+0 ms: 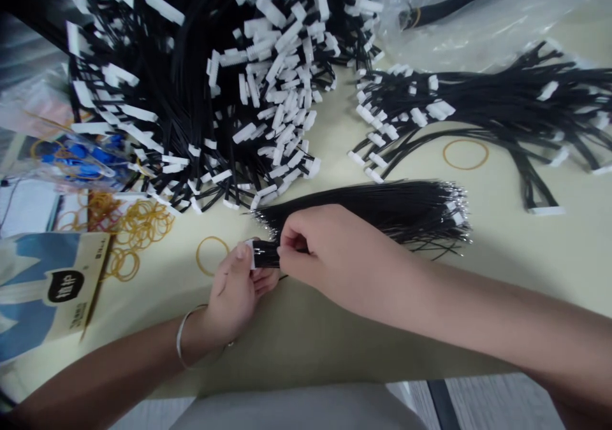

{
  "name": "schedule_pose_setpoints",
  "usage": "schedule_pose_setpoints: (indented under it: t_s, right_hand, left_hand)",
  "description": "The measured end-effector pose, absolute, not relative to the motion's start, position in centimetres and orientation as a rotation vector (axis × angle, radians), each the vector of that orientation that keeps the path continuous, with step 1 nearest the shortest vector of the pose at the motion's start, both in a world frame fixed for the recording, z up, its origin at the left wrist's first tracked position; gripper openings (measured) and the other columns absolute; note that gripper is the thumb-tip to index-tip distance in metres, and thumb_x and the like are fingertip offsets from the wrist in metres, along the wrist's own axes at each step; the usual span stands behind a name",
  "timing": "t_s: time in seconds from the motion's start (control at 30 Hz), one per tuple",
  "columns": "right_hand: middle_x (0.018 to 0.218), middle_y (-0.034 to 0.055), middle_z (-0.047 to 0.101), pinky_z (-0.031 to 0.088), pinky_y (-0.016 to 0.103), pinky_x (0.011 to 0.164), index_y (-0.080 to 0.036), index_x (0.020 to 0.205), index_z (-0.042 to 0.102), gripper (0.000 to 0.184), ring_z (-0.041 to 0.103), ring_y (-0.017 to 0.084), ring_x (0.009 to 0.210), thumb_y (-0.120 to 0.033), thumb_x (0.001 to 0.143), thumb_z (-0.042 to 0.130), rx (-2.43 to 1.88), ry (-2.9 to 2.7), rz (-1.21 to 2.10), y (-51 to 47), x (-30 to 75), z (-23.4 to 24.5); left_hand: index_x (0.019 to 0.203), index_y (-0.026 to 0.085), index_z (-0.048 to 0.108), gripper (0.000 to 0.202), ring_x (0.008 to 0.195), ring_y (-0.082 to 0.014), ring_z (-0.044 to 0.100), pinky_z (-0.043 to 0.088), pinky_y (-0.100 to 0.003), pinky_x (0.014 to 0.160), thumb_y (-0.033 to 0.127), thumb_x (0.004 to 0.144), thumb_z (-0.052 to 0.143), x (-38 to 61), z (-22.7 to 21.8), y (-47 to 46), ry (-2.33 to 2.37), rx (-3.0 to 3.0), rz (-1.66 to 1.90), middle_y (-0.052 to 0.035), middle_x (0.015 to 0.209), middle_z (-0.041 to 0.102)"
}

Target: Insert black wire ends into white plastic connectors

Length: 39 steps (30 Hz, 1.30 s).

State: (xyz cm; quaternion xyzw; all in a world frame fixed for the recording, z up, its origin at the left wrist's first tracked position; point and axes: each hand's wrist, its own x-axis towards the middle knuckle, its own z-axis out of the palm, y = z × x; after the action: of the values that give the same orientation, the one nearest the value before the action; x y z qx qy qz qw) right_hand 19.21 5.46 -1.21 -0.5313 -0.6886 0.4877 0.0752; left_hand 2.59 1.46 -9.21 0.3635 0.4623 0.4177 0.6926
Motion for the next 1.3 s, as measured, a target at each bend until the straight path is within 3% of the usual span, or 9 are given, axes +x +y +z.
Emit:
schedule_pose_setpoints:
  t_s: [0.6, 1.3]
  right_hand:
    - [0.064, -0.0061, 0.058, 0.034, 0.021, 0.048, -0.019, 0.069, 0.059, 0.014, 0.046, 0.006, 0.055, -0.023, 0.080, 0.051, -1.539, -2.063, 1.373, 5.4, 19.0, -1.8]
    - [0.067, -0.0050, 0.057, 0.035, 0.022, 0.054, -0.018, 0.073, 0.058, 0.016, 0.047, 0.006, 0.060, -0.022, 0.084, 0.048, -1.456, -2.007, 1.306, 4.2, 18.2, -3.8]
  left_hand:
    - [0.061, 0.017, 0.033, 0.051, 0.043, -0.0040, 0.023, 0.022, -0.016, 0.041, 0.060, 0.079, 0.053, 2.5, -9.1, 1.7, 1.020, 0.771, 0.923, 0.0070, 0.052, 0.024]
    - [0.066, 0.018, 0.034, 0.043, 0.046, -0.0062, 0.023, 0.020, -0.020, 0.041, 0.055, 0.089, 0.038, 2.0, -9.8, 1.2, 1.028, 1.000, 0.857, 0.0057, 0.056, 0.025]
